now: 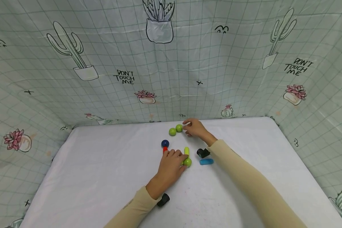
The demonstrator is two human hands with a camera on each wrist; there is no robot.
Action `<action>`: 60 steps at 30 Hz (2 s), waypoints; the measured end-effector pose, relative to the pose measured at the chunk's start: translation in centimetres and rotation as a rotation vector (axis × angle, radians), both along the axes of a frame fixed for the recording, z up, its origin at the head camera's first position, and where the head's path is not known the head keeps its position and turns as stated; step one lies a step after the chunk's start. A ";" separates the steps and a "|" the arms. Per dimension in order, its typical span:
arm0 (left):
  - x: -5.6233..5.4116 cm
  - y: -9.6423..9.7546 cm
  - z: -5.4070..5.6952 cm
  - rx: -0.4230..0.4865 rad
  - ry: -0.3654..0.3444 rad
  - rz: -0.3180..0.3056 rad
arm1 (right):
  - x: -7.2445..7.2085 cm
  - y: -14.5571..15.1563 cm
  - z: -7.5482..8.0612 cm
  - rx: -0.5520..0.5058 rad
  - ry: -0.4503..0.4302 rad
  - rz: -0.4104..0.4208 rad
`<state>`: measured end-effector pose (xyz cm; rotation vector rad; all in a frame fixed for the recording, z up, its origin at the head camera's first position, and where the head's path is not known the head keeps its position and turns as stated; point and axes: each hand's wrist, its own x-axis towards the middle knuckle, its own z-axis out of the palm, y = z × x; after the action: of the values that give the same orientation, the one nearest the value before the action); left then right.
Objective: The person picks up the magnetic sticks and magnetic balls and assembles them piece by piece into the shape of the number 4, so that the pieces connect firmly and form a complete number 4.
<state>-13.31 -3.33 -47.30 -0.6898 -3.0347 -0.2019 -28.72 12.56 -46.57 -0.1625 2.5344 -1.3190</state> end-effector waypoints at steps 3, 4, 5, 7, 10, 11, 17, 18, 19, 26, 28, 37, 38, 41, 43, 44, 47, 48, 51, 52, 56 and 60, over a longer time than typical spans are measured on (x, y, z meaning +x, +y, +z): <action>0.0 0.1 0.0 0.004 0.007 -0.004 | -0.2 -0.3 -0.2 -0.002 -0.003 0.009; 0.0 0.1 -0.1 0.007 0.011 -0.007 | -0.3 -0.4 -0.2 -0.002 -0.003 0.010; 0.0 0.1 -0.1 0.009 0.014 -0.010 | -0.4 -0.5 -0.3 -0.001 -0.003 0.012; 0.0 0.1 -0.1 0.010 0.023 -0.016 | -0.4 -0.7 -0.4 0.002 0.000 0.014; 0.0 0.2 -0.2 0.010 0.037 -0.024 | -0.4 -0.9 -0.3 0.012 0.018 0.024; 0.0 0.2 -0.1 0.010 0.038 -0.025 | -0.4 -1.0 -0.3 0.016 0.025 0.027; 0.0 0.3 0.0 0.023 0.038 -0.023 | -0.3 -1.4 -0.2 0.031 0.056 0.046; 0.0 0.3 0.0 0.023 0.036 -0.021 | -0.3 -1.4 -0.2 0.032 0.063 0.050; 0.0 0.3 0.0 0.024 0.035 -0.019 | -0.3 -1.5 -0.2 0.035 0.070 0.051; 0.1 0.5 -0.2 0.027 0.027 -0.010 | -0.1 -1.4 -0.4 0.037 0.079 0.048; 0.1 0.6 -0.2 0.031 0.031 -0.010 | 0.0 -1.1 -0.3 0.041 0.083 0.048; 0.3 0.4 -0.3 0.050 0.061 -0.012 | 1.4 1.2 0.2 0.028 0.084 0.067; 0.3 0.4 -0.3 0.052 0.060 -0.013 | 1.6 1.5 0.1 0.027 0.083 0.070; 0.3 0.4 -0.3 0.048 0.059 -0.013 | 2.1 2.1 -0.2 0.017 0.065 0.074; 0.3 0.4 -0.4 0.046 0.057 -0.010 | 2.5 2.4 -0.3 0.006 0.044 0.072; 0.4 0.4 -0.4 0.046 0.056 -0.009 | 2.8 2.5 -0.4 0.001 0.032 0.070; 0.4 0.4 -0.3 0.044 0.051 -0.004 | 3.4 2.7 -0.5 -0.017 0.008 0.070; 0.4 0.5 -0.3 0.044 0.050 -0.003 | 3.6 2.8 -0.5 -0.020 0.003 0.072; 0.4 0.5 -0.2 0.046 0.054 -0.002 | 4.1 3.1 -0.6 -0.031 -0.002 0.084; 0.5 0.5 -0.2 0.049 0.057 -0.002 | 4.3 3.1 -0.7 -0.035 -0.004 0.089; 0.4 0.5 -0.3 0.060 0.064 0.001 | 4.8 3.3 -0.8 -0.059 -0.015 0.093; 0.5 0.5 -0.2 0.063 0.067 0.005 | 5.2 3.3 -0.8 -0.074 -0.021 0.099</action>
<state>-12.84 -2.82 -47.53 -0.6703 -2.9522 -0.2672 -23.57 15.87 -47.38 -0.2843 2.4285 -1.3698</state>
